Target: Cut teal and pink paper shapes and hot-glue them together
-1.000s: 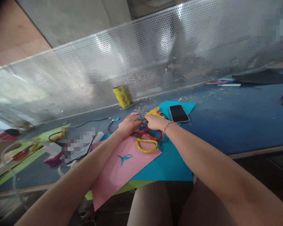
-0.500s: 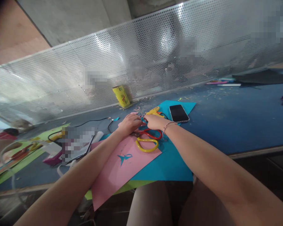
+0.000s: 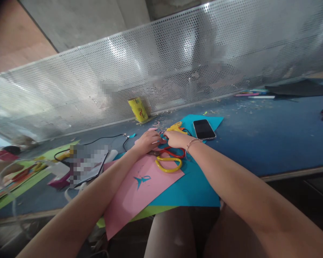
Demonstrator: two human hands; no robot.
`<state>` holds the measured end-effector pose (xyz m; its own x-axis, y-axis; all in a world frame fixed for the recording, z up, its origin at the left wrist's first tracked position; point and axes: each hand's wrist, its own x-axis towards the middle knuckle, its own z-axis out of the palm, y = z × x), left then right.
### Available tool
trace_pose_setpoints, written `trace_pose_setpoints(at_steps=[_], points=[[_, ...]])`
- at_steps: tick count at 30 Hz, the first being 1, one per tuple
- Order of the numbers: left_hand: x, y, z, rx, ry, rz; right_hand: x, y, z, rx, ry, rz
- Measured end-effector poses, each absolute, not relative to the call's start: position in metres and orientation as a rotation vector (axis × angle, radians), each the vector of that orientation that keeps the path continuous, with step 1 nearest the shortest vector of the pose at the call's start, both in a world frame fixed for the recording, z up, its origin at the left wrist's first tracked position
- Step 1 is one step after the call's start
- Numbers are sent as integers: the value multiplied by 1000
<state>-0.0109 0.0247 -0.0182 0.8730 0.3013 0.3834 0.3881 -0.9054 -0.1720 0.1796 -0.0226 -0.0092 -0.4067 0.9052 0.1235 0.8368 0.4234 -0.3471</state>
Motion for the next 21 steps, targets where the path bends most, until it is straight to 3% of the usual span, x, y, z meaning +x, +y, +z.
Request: trace_pose_setpoints(at_steps=[21], points=[[-18, 13, -8, -3059, -920, -612, 183, -26, -6, -1459, -2467, 389]])
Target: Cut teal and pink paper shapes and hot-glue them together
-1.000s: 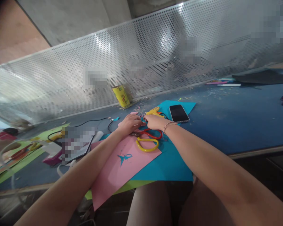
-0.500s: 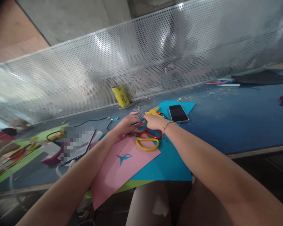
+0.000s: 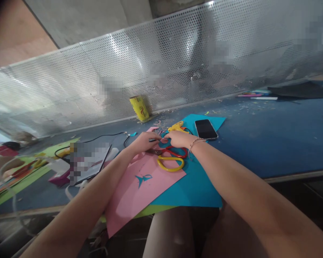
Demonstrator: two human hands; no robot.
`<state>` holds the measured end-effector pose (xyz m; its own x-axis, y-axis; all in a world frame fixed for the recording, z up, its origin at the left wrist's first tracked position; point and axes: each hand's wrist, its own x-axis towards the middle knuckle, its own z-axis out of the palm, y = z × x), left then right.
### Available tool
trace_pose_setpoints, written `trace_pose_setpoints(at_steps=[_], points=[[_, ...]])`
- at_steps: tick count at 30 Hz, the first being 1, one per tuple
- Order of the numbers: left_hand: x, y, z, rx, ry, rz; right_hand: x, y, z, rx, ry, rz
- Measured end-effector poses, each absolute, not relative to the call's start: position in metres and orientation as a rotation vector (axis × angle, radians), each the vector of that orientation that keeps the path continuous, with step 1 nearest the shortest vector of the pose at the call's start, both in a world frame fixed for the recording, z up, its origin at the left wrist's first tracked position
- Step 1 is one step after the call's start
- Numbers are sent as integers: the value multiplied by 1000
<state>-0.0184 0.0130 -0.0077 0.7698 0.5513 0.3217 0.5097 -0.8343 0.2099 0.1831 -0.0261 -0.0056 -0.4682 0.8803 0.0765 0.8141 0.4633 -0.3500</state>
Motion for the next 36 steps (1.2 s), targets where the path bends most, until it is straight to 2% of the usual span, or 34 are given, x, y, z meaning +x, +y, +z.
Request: trace_pose_setpoints(at_steps=[9, 18, 36], points=[[-11, 12, -9, 2873, 975, 443, 186, -24, -11, -1377, -2586, 311], [-2, 13, -21, 2866, 989, 628, 185, -24, -9, -1418, -2584, 290], [-4, 5, -18, 2644, 1000, 524, 185, -28, -6, -1426, -2545, 385]])
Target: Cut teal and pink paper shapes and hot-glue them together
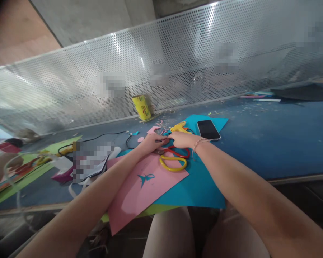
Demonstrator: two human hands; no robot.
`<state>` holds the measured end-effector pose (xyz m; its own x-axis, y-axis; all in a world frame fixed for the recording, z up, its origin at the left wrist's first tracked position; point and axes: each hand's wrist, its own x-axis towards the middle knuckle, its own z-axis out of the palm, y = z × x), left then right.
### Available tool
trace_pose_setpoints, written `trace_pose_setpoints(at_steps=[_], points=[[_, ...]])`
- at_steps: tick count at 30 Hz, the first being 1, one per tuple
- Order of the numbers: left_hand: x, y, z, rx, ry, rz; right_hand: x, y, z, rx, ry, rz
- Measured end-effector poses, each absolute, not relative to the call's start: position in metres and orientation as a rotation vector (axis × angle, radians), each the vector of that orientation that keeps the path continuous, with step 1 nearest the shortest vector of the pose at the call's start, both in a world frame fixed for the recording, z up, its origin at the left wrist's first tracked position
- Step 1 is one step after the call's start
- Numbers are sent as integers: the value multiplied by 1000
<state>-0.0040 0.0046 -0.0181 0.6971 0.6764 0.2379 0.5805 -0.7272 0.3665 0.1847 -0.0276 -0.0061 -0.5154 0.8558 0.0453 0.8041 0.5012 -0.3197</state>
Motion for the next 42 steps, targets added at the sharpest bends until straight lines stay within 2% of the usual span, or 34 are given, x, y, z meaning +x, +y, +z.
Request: trace_pose_setpoints(at_steps=[8, 14, 22, 32, 38, 42], points=[[-4, 1, -19, 2589, 1015, 533, 182, -25, -7, -1460, -2531, 281], [-3, 12, -23, 2509, 1145, 681, 175, -25, -5, -1600, -2239, 393], [-1, 26, -31, 2260, 1132, 802, 173, -18, -16, -1515, -2125, 451], [-6, 32, -39, 2212, 1038, 811, 161, -25, -12, -1530, -1540, 951], [-2, 29, -35, 1972, 1088, 909, 160, -10, -30, -1503, -1568, 715], [1, 25, -31, 1771, 1210, 985, 163, -12, -24, -1500, -1575, 727]])
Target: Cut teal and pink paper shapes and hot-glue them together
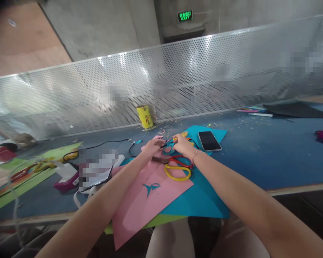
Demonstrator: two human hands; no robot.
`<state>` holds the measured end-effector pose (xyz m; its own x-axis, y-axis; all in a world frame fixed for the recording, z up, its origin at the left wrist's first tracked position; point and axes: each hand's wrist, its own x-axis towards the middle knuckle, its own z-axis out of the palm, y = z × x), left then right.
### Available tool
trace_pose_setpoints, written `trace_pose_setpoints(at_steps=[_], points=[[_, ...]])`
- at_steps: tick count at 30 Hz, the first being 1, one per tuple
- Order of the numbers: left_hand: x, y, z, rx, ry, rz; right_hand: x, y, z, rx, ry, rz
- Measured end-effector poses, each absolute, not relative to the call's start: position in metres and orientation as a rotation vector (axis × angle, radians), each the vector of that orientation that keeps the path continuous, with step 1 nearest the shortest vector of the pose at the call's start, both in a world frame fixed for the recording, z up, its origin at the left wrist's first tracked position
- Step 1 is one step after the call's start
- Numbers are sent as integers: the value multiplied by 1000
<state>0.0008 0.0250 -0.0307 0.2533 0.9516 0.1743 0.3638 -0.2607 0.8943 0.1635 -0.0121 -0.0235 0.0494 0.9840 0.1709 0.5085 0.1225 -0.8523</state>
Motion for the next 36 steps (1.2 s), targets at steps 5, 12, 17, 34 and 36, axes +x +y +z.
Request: trace_pose_setpoints(at_steps=[5, 12, 17, 34, 36], points=[[-2, 11, -16, 1511, 1100, 1038, 180, -26, 2, -1282, -1665, 902], [-2, -14, 0, 1358, 719, 845, 198, -32, 16, -1065, -1826, 892], [0, -18, -2, 1467, 786, 880, 196, -31, 18, -1006, -1826, 826], [7, -18, -5, 1642, 770, 1068, 191, -33, 11, -955, -2104, 137], [7, -17, -5, 1674, 749, 1070, 191, -34, 12, -965, -2107, 154]])
